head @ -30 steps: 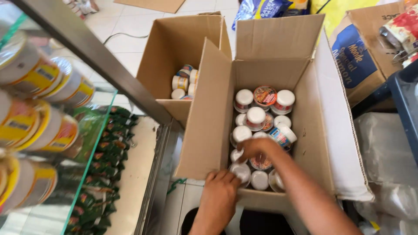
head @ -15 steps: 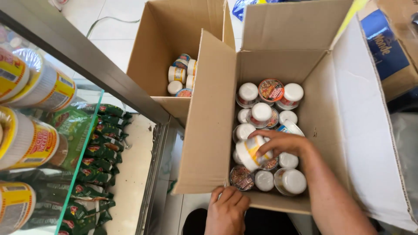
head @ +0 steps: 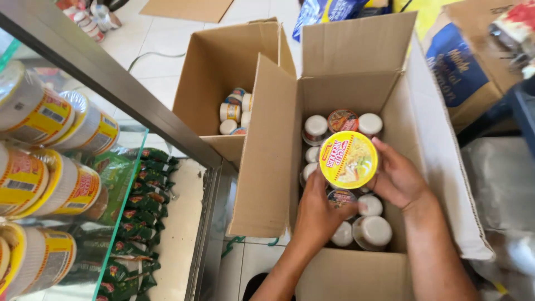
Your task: Moving cup noodles from cardboard boxes on the floor onto store shelves.
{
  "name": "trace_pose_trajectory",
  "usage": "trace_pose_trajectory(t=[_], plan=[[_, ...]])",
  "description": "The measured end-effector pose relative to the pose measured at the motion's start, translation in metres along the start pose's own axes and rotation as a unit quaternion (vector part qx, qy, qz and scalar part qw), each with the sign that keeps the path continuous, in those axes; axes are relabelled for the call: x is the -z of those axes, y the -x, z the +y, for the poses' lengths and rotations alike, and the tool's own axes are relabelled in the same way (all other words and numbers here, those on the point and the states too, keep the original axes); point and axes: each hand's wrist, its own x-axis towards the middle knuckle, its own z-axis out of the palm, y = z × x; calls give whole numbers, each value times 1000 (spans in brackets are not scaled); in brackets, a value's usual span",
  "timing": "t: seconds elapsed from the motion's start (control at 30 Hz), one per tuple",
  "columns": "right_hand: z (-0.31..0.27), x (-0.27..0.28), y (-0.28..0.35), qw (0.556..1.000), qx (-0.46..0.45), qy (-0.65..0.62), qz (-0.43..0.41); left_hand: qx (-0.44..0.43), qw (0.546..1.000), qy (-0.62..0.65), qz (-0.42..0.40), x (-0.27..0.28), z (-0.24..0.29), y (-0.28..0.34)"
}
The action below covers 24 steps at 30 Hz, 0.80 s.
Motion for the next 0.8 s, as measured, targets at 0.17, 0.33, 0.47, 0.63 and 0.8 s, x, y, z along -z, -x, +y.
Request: trace_pose_trajectory(t=[0.17, 0.33, 0.47, 0.63, 0.8], plan=[[35, 65, 18, 997, 9, 30, 65, -15, 990, 136, 37, -50, -23, -20], [27, 31, 29, 920, 10, 206, 334, 7, 992, 128, -20, -59, -28, -23], [42, 53, 16, 914, 47, 254, 314, 40, 988, 143, -34, -63, -44, -21], [54, 63, 12, 913, 74, 294, 274, 10, 980, 200, -10, -76, -74, -16], [49, 45, 40, 956, 139, 212, 150, -28, 986, 131, 102, -29, -35, 17]])
